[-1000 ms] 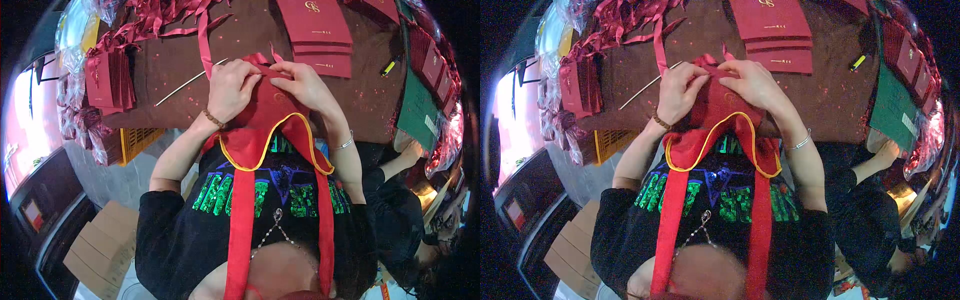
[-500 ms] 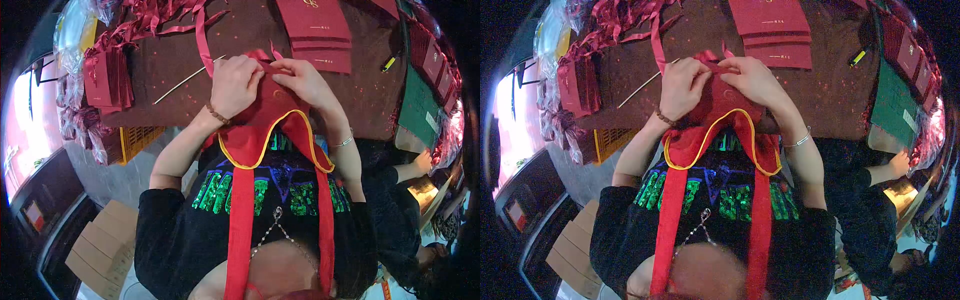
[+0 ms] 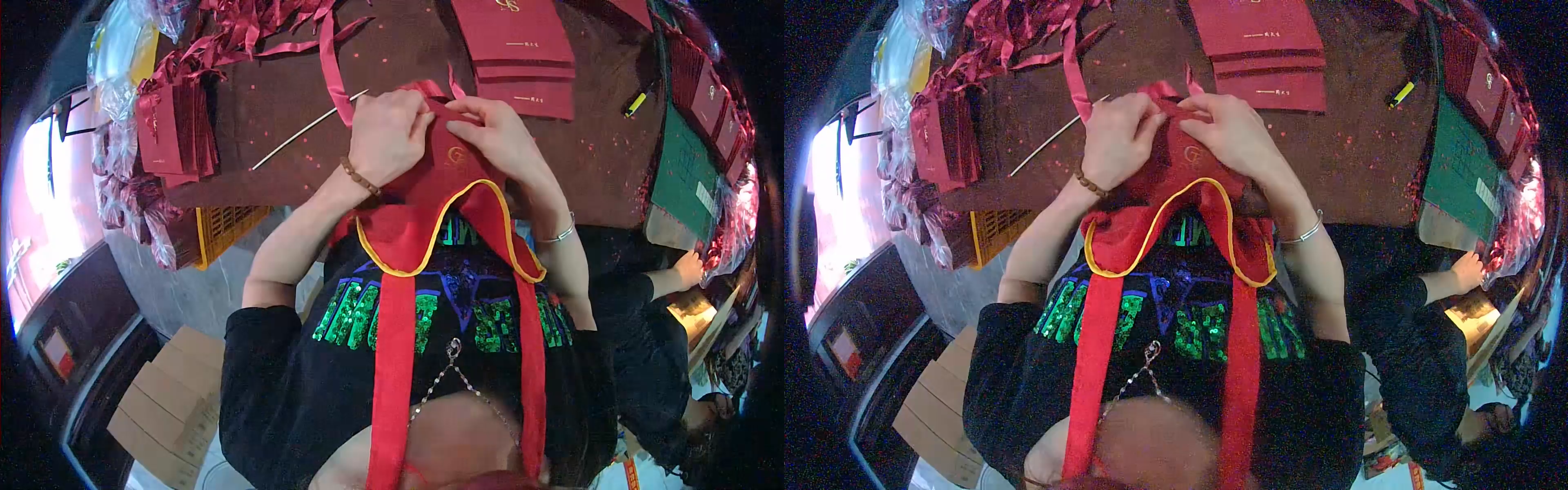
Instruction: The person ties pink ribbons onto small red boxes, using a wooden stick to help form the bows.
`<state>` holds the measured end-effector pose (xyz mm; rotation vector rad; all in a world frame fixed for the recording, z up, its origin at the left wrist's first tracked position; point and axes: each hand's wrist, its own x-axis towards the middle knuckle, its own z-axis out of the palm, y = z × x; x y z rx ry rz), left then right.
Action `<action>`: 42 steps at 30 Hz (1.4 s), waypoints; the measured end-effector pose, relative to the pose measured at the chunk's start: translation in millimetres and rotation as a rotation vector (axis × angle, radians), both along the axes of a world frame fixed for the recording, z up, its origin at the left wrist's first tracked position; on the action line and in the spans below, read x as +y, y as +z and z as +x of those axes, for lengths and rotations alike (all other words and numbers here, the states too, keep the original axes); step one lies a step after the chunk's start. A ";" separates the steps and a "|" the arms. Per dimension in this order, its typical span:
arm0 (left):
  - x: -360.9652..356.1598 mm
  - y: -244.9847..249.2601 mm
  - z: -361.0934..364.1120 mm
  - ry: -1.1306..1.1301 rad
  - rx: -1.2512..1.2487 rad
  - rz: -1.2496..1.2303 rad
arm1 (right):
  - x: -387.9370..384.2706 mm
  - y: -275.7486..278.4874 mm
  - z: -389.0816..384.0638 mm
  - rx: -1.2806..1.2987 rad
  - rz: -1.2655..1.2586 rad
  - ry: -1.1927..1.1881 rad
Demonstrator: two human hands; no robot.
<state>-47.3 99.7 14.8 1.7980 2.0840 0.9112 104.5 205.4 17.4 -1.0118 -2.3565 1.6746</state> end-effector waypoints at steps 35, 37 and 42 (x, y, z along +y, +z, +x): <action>-3.1 -9.2 8.1 -0.014 -0.122 0.067 | -0.5 -10.4 5.5 0.071 -0.081 -0.014; -2.3 -10.5 7.8 0.018 -0.138 0.086 | -0.1 -7.7 5.6 0.063 -0.094 -0.011; -0.5 -4.4 13.7 0.031 -0.038 0.134 | 0.8 -2.0 6.8 -0.003 -0.182 -0.026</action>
